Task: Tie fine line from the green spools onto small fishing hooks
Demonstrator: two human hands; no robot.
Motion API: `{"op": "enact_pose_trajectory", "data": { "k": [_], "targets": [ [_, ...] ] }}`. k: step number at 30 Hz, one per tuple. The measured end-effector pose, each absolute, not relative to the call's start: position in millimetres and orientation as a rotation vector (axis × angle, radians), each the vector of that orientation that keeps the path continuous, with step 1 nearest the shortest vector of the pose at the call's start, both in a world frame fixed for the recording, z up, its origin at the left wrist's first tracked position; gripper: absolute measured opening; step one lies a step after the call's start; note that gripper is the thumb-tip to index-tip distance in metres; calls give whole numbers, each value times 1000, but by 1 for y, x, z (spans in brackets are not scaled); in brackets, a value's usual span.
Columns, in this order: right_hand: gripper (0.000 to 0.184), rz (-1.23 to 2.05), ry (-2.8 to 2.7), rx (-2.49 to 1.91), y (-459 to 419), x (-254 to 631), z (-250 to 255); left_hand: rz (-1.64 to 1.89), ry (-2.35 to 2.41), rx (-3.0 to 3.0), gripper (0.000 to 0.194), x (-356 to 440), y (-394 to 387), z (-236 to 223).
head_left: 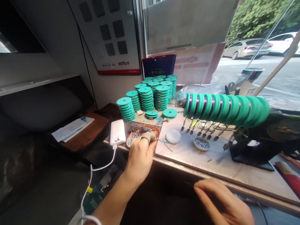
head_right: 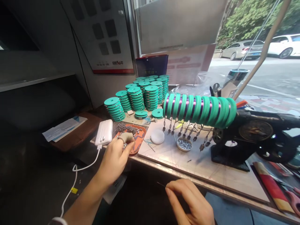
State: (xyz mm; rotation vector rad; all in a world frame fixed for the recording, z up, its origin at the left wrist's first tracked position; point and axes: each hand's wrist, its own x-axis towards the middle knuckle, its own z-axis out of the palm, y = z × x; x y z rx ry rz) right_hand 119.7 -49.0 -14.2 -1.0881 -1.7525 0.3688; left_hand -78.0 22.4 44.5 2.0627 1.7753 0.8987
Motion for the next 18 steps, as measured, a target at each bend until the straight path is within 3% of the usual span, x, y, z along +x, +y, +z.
{"op": "enact_pose_trajectory", "data": {
  "k": [3,7,11,18],
  "targets": [
    [6,379,-1695,-1142,-50,121,-11,1010,1147,1439,10,-69,-10,33],
    [11,489,-1618,-1182,-52,115,-8,958,994,1057,28,-51,-37,2],
    [14,639,-1596,-1197,-51,113,-7,940,1092,1248,41,-44,-45,-9],
    [11,759,-1653,-1176,-50,116,-11,843,1271,1599,42,-42,-46,1]
  ]
}}
